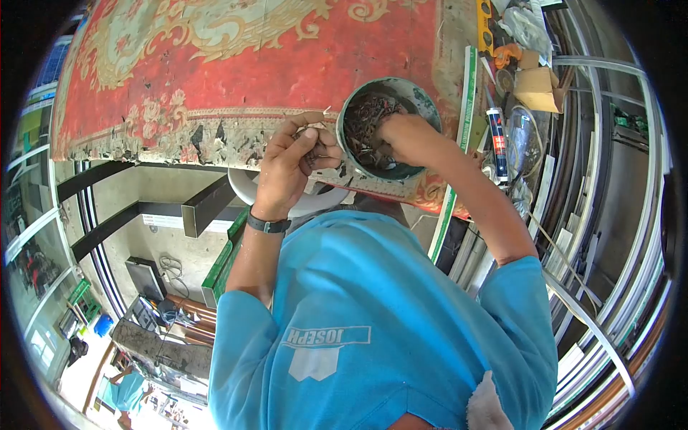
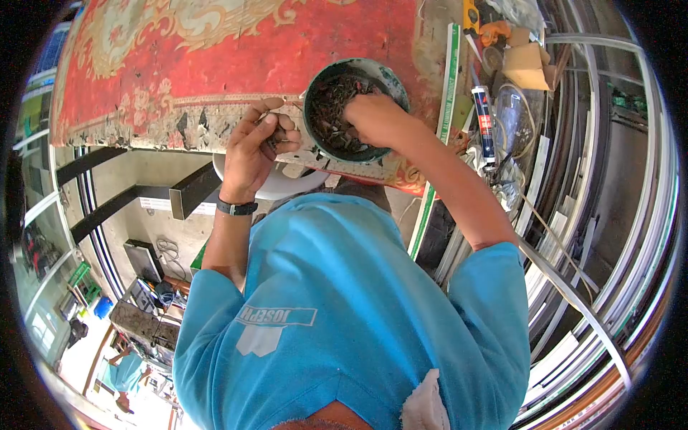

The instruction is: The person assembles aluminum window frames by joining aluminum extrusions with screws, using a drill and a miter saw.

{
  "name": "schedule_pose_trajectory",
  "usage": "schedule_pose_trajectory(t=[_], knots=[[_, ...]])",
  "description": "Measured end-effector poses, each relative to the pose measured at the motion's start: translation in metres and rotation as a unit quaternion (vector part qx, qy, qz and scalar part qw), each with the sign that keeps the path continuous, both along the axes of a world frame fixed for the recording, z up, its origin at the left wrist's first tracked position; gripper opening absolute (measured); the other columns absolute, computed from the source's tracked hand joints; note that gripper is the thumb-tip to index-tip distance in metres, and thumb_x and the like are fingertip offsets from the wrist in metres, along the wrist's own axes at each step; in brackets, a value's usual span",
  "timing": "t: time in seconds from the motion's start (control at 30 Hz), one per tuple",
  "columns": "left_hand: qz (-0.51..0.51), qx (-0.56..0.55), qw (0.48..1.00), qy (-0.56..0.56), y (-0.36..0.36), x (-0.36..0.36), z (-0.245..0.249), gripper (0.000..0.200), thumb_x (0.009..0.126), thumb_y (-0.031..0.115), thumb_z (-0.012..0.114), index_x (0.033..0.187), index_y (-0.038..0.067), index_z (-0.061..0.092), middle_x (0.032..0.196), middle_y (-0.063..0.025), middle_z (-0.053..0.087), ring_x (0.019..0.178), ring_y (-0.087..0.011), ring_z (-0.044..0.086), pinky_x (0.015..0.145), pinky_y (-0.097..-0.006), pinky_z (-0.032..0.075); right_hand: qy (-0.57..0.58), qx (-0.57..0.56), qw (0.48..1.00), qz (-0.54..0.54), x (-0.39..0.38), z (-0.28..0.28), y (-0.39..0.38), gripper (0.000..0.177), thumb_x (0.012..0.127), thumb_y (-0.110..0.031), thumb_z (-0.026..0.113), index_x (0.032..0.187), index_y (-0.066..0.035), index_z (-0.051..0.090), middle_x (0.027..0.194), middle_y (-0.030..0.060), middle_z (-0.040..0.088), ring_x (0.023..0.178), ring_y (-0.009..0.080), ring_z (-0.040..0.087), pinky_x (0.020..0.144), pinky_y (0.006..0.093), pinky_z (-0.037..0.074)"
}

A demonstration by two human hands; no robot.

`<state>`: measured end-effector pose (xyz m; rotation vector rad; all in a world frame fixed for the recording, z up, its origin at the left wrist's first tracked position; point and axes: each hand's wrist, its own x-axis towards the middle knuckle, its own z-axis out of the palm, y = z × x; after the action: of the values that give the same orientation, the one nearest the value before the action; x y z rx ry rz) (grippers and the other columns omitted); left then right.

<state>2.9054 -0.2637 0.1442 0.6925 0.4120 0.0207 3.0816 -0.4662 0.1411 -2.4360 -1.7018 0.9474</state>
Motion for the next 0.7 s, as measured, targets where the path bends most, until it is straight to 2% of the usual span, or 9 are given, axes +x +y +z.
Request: schedule_pose_trajectory(t=[0.13,0.23,0.33,0.43,0.53,0.57,0.63,0.67,0.7], knots=[[-0.002,0.004,1.0,-0.006,-0.001,0.002,0.002,0.028,0.106,0.012,0.05,0.131,0.0,0.051,0.1,-0.0129,0.068,0.089,-0.0228,0.073,0.079,-0.0353,0.063,0.01,-0.004,1.0,0.001,0.006,0.002,0.003,0.014,0.083,-0.014,0.071,0.089,-0.002,0.073,0.085,0.0236,0.069,0.088,0.0435,0.069,0.077,0.0523,0.055],[0.008,0.012,1.0,-0.005,-0.001,-0.001,0.007,0.027,0.106,0.012,0.052,0.13,0.0,0.052,0.102,-0.0125,0.068,0.092,-0.0229,0.072,0.082,-0.0365,0.063,0.074,0.18,0.969,-0.154,0.021,0.022,0.004,0.015,0.092,-0.019,0.067,0.099,-0.007,0.074,0.082,0.0127,0.07,0.077,0.0292,0.069,0.067,0.0414,0.053],[0.008,0.031,0.999,0.014,-0.003,-0.001,0.012,0.026,0.104,0.01,0.053,0.128,0.0,0.054,0.101,-0.0095,0.065,0.089,-0.0202,0.069,0.081,-0.0355,0.062,0.28,0.088,0.896,-0.332,0.026,0.062,0.008,0.022,0.099,-0.025,0.065,0.102,-0.005,0.073,0.079,0.0016,0.067,0.067,0.0115,0.059,0.058,0.0275,0.047],[-0.026,0.001,1.0,-0.003,-0.006,-0.001,0.005,0.028,0.102,0.009,0.055,0.128,0.001,0.056,0.097,-0.0057,0.062,0.084,-0.015,0.064,0.073,-0.0299,0.058,0.387,0.106,0.833,-0.381,0.025,0.067,0.006,0.025,0.1,-0.027,0.066,0.106,-0.003,0.072,0.079,-0.0059,0.061,0.065,0.0013,0.047,0.056,0.0189,0.04],[-0.049,0.143,0.988,-0.016,-0.02,0.006,0.019,0.03,0.1,0.004,0.06,0.129,0.002,0.057,0.092,-0.0011,0.057,0.079,-0.0087,0.055,0.071,-0.0249,0.052,0.466,0.119,0.761,-0.436,0.014,0.071,0.012,0.028,0.1,-0.029,0.066,0.108,-0.003,0.071,0.081,-0.005,0.062,0.063,0.0023,0.048,0.055,0.0192,0.039],[-0.035,0.229,0.972,-0.038,-0.026,0.009,0.032,0.031,0.098,0.003,0.065,0.128,0.004,0.059,0.09,0.001,0.055,0.08,-0.0062,0.052,0.067,-0.0227,0.045,0.5,0.125,0.727,-0.455,0.008,0.07,0.016,0.028,0.1,-0.029,0.067,0.106,-0.003,0.072,0.081,-0.0048,0.063,0.063,0.0023,0.048,0.054,0.0188,0.038],[0.011,0.298,0.952,-0.074,-0.035,0.016,0.026,0.031,0.097,0.006,0.066,0.127,0.002,0.058,0.092,-0.0004,0.057,0.073,-0.0074,0.053,0.063,-0.022,0.045,0.563,0.137,0.65,-0.492,-0.005,0.065,0.026,0.027,0.099,-0.029,0.068,0.101,-0.003,0.074,0.081,-0.0044,0.064,0.061,0.0022,0.047,0.053,0.0182,0.037],[0.032,0.33,0.939,-0.093,-0.037,0.021,0.019,0.031,0.097,0.007,0.067,0.126,0.001,0.058,0.093,-0.001,0.058,0.069,-0.0079,0.053,0.061,-0.0217,0.045,0.551,0.133,0.67,-0.479,-0.008,0.066,0.03,0.028,0.099,-0.03,0.068,0.1,-0.003,0.074,0.081,-0.004,0.065,0.061,0.0019,0.047,0.054,0.0184,0.037],[0.043,0.33,0.939,-0.08,-0.03,0.022,0.005,0.025,0.102,0.013,0.062,0.124,0.002,0.058,0.094,-0.0028,0.06,0.071,-0.0084,0.054,0.061,-0.0231,0.045,0.539,0.129,0.689,-0.467,-0.011,0.068,0.033,0.029,0.098,-0.031,0.069,0.1,-0.003,0.075,0.081,-0.0035,0.065,0.062,0.0017,0.047,0.054,0.0187,0.037]])
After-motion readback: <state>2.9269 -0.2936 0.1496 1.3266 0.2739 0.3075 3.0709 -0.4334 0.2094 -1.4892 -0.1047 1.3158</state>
